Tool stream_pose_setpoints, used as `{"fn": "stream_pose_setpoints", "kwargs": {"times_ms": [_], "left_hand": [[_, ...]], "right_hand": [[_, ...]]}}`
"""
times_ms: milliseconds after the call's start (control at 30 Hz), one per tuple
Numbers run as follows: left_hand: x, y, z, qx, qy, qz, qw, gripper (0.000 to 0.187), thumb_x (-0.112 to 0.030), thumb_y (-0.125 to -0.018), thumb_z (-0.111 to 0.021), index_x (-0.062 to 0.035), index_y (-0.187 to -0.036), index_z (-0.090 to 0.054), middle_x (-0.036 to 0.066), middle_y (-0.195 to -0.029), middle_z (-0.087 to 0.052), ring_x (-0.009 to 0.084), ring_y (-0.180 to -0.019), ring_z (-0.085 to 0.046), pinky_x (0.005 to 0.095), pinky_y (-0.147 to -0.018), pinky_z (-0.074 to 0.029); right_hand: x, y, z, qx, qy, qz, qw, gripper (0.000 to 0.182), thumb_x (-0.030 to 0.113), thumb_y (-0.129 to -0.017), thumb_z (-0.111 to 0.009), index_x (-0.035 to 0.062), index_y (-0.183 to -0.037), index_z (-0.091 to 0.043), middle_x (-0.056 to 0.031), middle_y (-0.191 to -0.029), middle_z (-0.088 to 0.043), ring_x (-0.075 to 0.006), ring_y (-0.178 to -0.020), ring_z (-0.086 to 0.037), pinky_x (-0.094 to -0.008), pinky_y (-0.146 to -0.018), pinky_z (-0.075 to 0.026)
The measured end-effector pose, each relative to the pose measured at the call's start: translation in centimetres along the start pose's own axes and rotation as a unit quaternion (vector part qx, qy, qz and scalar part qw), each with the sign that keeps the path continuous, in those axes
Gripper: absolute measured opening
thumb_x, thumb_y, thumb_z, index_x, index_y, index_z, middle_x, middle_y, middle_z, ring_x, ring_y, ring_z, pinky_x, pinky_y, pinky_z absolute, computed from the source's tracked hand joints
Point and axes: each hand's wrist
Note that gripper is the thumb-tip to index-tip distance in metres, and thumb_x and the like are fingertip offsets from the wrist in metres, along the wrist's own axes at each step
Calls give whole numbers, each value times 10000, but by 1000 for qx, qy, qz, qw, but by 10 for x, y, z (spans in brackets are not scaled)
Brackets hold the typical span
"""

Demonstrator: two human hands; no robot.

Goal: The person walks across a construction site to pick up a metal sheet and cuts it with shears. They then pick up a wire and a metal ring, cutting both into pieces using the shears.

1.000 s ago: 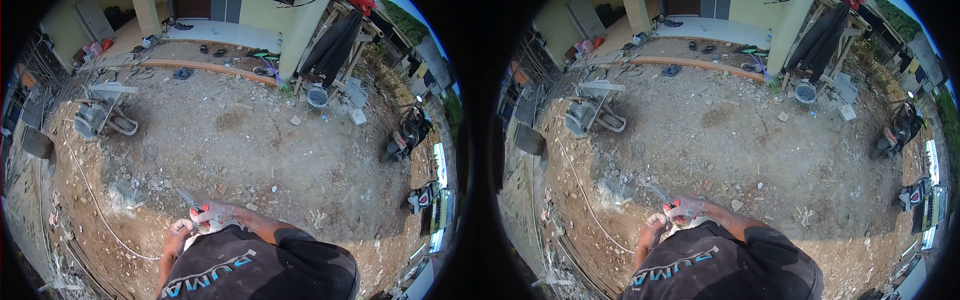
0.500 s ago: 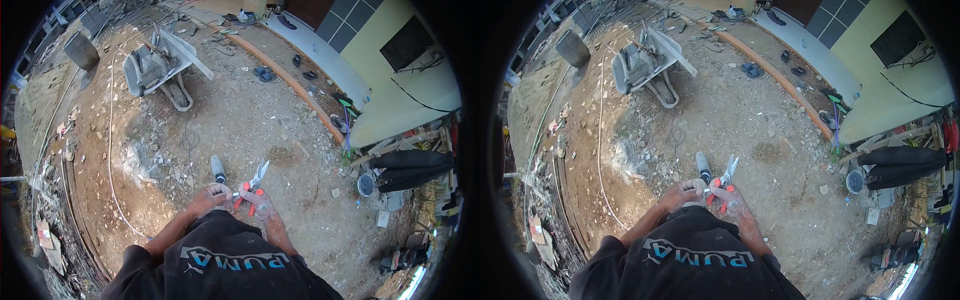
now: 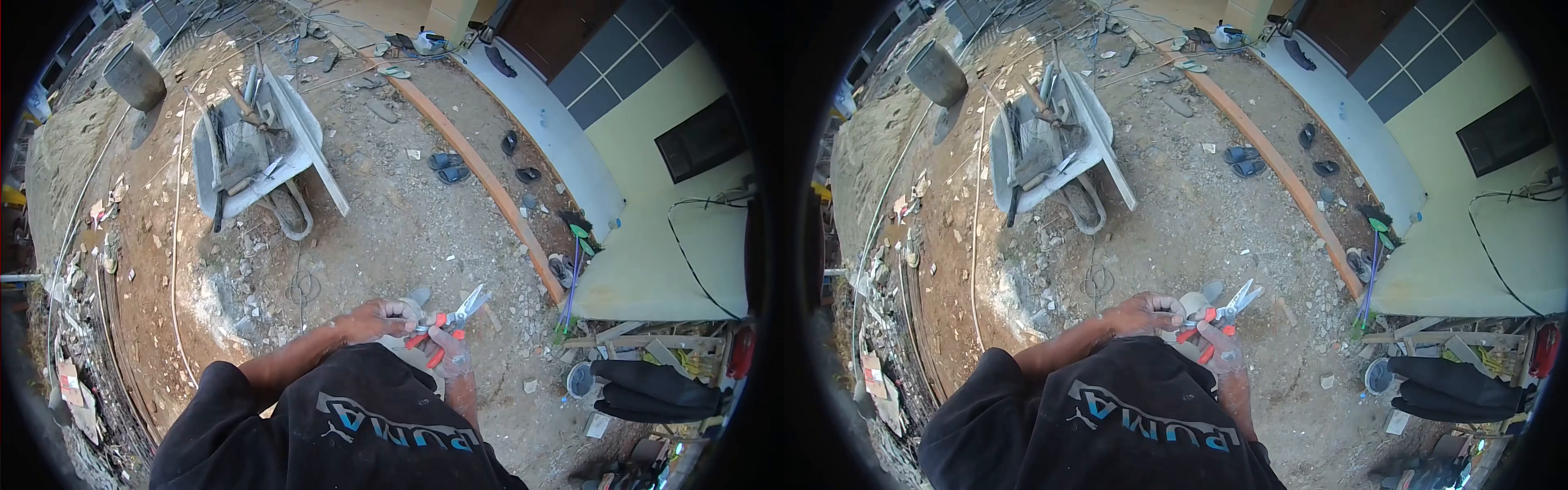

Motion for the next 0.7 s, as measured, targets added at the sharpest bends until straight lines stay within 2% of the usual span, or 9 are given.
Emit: {"fn": "stream_pose_setpoints", "kwargs": {"times_ms": [133,233,267,367,400,467,567,600,700], "left_hand": [[-47,-60,42,-91,-120,-21,988,172,-216,-944,-630,-60,-1016,-636,-28,-898,-604,72,-833,-541,239,-778,-444],[-78,-106,71,-149,-95,-13,984,177,-230,-950,-620,-59,-995,-630,-43,-858,-586,64,-805,-526,236,-751,-432],[-92,-125,79,-167,-73,-11,983,180,-234,-950,-619,-58,-988,-627,-47,-845,-579,62,-797,-521,234,-742,-428],[-138,-170,96,-209,-59,-30,976,175,-241,-943,-628,-66,-960,-626,-54,-824,-567,71,-797,-525,233,-734,-422],[-154,-183,104,-241,-116,-41,963,170,-233,-937,-635,-65,-962,-634,-48,-827,-572,75,-795,-527,238,-732,-424],[-180,-204,114,-300,-218,-56,927,162,-218,-925,-649,-62,-966,-650,-35,-834,-582,84,-790,-531,248,-726,-428],[-234,-221,119,-381,-242,-123,884,201,-214,-910,-661,-37,-1002,-689,37,-848,-635,133,-799,-585,291,-741,-464],[-246,-226,131,-390,-293,-130,863,180,-175,-892,-673,-47,-1016,-698,76,-901,-656,178,-822,-613,314,-745,-473],[-258,-244,170,-415,-303,-195,836,169,-160,-888,-670,-42,-1005,-698,110,-918,-646,225,-840,-617,325,-757,-476]], "right_hand": [[62,-97,10,26,99,30,994,192,18,-849,-580,37,-1039,-559,-92,-989,-616,-217,-942,-629,-358,-852,-515],[118,-169,16,12,255,25,966,157,41,-834,-596,47,-989,-571,-67,-919,-624,-166,-859,-635,-282,-706,-531],[140,-190,12,15,303,7,953,122,68,-829,-597,56,-948,-576,-43,-841,-621,-117,-776,-624,-214,-532,-477],[194,-260,11,52,321,-43,945,122,85,-824,-588,59,-943,-574,-34,-805,-614,-97,-727,-614,-169,-430,-392],[210,-282,8,88,316,-41,944,136,95,-822,-608,61,-950,-577,-31,-797,-610,-108,-723,-611,-204,-492,-439],[235,-323,4,118,267,-74,954,145,109,-824,-621,58,-952,-577,-33,-807,-611,-117,-733,-612,-233,-563,-469],[266,-373,-13,137,225,-143,954,146,107,-829,-634,53,-951,-578,-37,-829,-611,-133,-759,-614,-276,-674,-495],[273,-390,-20,142,217,-169,951,143,103,-830,-637,51,-950,-578,-38,-838,-611,-139,-770,-615,-291,-712,-500],[272,-442,-25,111,211,-179,954,138,68,-836,-615,41,-963,-569,-60,-879,-610,-164,-816,-616,-302,-768,-501]]}}
Point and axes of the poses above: each hand's wrist, its own y-axis away from the middle knuckle, its own z-axis out of the back of the hand, x = y × z
